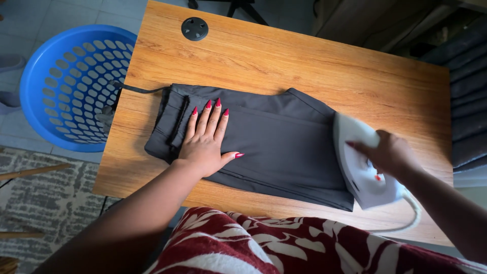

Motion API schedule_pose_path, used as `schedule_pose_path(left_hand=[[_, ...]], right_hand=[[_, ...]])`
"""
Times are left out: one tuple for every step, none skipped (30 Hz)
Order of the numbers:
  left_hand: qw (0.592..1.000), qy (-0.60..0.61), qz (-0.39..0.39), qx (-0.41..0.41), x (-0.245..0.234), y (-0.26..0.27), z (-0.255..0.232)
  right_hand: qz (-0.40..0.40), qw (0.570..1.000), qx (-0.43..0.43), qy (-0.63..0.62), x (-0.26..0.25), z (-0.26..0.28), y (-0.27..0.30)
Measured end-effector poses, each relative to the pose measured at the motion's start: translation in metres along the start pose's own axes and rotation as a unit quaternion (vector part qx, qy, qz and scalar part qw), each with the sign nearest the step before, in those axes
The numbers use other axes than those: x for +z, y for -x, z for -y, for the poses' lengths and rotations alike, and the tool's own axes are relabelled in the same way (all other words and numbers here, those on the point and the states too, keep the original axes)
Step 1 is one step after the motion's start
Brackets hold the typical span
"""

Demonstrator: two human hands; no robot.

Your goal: Ironing and folding black trousers and a grey t-shirt on a wooden table.

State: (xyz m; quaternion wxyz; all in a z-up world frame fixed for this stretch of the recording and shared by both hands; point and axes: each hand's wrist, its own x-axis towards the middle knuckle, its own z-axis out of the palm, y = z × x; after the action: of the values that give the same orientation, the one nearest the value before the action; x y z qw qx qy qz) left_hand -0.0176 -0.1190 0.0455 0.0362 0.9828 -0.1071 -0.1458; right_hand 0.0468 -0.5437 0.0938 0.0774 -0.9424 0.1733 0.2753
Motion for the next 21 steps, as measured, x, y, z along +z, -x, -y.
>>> schedule_pose_path(left_hand=[[1.0, -0.004, 0.017, -0.002, -0.002, -0.002, 0.0], [0.999, -0.008, 0.035, -0.005, -0.004, -0.004, 0.001], [0.999, -0.01, 0.036, -0.003, -0.003, -0.003, 0.002], [1.0, -0.004, 0.028, -0.001, -0.001, -0.002, 0.002], [1.0, 0.002, 0.021, 0.003, 0.001, -0.001, 0.001], [1.0, 0.001, 0.025, 0.006, 0.001, 0.001, 0.0], [1.0, -0.005, 0.015, 0.005, 0.0, -0.001, 0.001], [1.0, -0.012, 0.005, 0.003, -0.001, -0.003, 0.002], [1.0, -0.011, 0.003, 0.003, -0.001, -0.002, 0.001], [1.0, -0.013, 0.006, 0.002, -0.001, -0.001, 0.0], [1.0, -0.018, 0.009, 0.006, -0.002, -0.001, 0.001], [1.0, -0.021, 0.008, 0.011, -0.002, -0.004, 0.001], [1.0, -0.014, 0.012, 0.006, -0.002, -0.003, 0.002], [1.0, -0.007, 0.016, 0.002, 0.0, -0.003, 0.004], [1.0, -0.005, 0.021, 0.001, 0.002, -0.002, 0.004], [1.0, -0.016, 0.019, 0.003, 0.004, -0.001, 0.004], [0.999, -0.03, 0.013, 0.008, 0.004, -0.005, 0.006], [0.999, -0.032, 0.013, 0.01, 0.004, -0.005, 0.006], [0.999, -0.03, 0.007, 0.013, 0.003, -0.004, 0.007], [0.999, -0.028, 0.001, 0.017, 0.003, -0.003, 0.009], [0.999, -0.026, 0.003, 0.018, 0.004, -0.003, 0.008]], right_hand=[[0.008, 0.999, -0.032, 0.029, -0.001, 0.0, 0.005], [0.017, 0.996, -0.063, 0.058, -0.003, 0.0, 0.01], [0.018, 0.996, -0.062, 0.056, 0.002, -0.004, 0.017], [0.035, 0.981, -0.141, 0.131, 0.007, -0.01, 0.025], [0.054, 0.953, -0.217, 0.204, 0.012, -0.017, 0.035], [0.057, 0.954, -0.214, 0.202, 0.011, -0.021, 0.036], [0.068, 0.962, -0.187, 0.187, 0.009, -0.022, 0.036], [0.079, 0.969, -0.161, 0.172, 0.007, -0.024, 0.036], [0.078, 0.969, -0.161, 0.173, 0.002, -0.021, 0.038], [0.089, 0.974, -0.131, 0.161, -0.002, -0.018, 0.04], [0.1, 0.98, -0.097, 0.144, -0.005, -0.017, 0.044], [0.098, 0.981, -0.094, 0.14, -0.007, -0.009, 0.055], [0.119, 0.964, -0.135, 0.198, -0.007, -0.001, 0.066], [0.14, 0.941, -0.176, 0.254, -0.007, 0.008, 0.077], [0.145, 0.94, -0.176, 0.255, 0.0, 0.0, 0.074], [0.146, 0.925, -0.229, 0.265, 0.008, -0.008, 0.071], [0.142, 0.91, -0.28, 0.27, 0.015, -0.016, 0.067], [0.142, 0.911, -0.279, 0.268, 0.02, -0.017, 0.065], [0.114, 0.932, -0.259, 0.225, 0.024, -0.017, 0.062], [0.086, 0.95, -0.238, 0.182, 0.028, -0.017, 0.06], [0.088, 0.95, -0.236, 0.182, 0.024, -0.013, 0.059]])
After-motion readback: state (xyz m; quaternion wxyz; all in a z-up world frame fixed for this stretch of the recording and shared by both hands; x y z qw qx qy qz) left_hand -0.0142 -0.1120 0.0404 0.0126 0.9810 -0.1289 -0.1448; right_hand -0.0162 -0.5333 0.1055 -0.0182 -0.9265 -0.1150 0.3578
